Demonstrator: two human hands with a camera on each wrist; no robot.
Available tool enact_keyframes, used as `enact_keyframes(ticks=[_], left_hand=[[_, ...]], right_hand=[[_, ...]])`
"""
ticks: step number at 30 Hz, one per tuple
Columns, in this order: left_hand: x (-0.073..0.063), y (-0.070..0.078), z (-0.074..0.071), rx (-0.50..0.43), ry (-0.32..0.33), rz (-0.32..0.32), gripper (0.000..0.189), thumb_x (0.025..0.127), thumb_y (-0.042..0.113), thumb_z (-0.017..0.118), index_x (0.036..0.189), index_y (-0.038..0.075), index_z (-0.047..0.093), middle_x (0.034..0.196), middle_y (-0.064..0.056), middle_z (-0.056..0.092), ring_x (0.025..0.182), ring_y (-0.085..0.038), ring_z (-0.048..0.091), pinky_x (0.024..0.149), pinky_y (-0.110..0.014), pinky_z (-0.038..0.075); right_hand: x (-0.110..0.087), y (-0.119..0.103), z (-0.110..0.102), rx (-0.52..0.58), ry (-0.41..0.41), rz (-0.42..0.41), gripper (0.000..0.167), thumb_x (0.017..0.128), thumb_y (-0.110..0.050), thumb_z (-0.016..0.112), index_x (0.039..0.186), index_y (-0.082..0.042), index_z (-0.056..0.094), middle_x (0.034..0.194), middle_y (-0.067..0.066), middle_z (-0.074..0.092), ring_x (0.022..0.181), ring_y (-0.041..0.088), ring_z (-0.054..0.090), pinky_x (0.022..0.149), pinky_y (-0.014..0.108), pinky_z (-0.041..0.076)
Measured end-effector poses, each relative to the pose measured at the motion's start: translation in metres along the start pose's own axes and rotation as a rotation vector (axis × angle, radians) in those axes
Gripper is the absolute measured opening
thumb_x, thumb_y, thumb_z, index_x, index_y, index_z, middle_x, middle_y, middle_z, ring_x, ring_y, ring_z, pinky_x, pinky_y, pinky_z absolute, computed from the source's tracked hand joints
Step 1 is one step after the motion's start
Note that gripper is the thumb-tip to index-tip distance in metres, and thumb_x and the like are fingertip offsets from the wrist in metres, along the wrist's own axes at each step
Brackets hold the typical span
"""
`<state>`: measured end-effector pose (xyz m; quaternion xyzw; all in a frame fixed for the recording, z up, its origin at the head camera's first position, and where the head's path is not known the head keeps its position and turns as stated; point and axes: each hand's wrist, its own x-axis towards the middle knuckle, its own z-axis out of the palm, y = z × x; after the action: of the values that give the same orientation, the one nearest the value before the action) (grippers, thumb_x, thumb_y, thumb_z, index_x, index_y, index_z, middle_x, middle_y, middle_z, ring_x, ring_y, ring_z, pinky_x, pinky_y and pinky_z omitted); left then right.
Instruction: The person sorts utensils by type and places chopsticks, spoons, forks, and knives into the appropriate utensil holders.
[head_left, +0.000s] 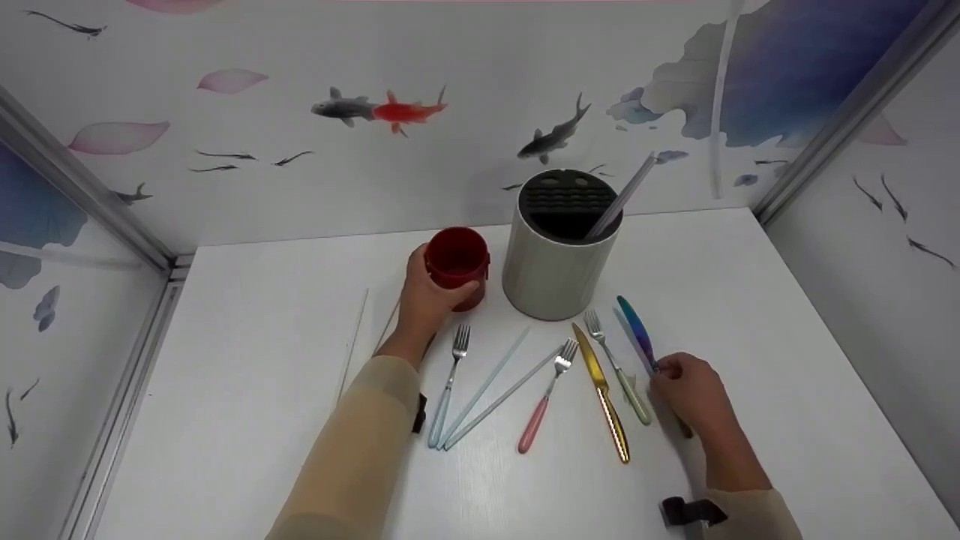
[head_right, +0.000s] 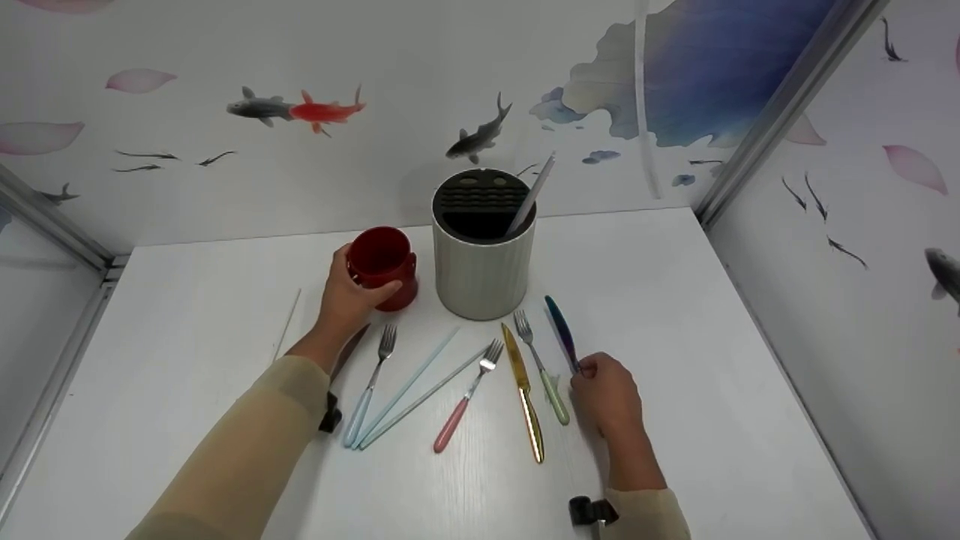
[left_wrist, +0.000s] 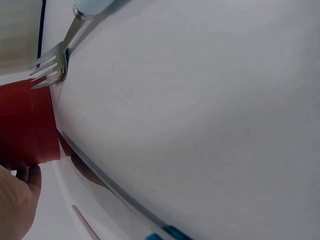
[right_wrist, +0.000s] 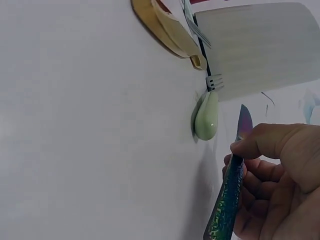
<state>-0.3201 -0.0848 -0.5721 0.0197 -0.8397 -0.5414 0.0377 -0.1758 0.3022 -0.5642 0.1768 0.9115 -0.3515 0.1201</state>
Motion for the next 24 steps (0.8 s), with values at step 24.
enact_keyframes(ticks=[24], left_hand=[[-0.003, -0.001, -0.002, 0.007, 0.004, 0.011, 0.101, 0.077, 0.036, 0.093, 0.157, 0.026, 0.032, 0.155, 0.003, 0.046, 0.143, -0.02, 0.044, 0.108, -0.042, 0.055]], right_hand=[[-0.012, -0.053, -0.009, 0.579, 0.053, -0.196, 0.026, 0.105, -0.023, 0.062, 0.123, -0.004, 0.062, 0.119, 0.01, 0.064, 0.106, 0.017, 0.069, 0.088, 0.022, 0.061]])
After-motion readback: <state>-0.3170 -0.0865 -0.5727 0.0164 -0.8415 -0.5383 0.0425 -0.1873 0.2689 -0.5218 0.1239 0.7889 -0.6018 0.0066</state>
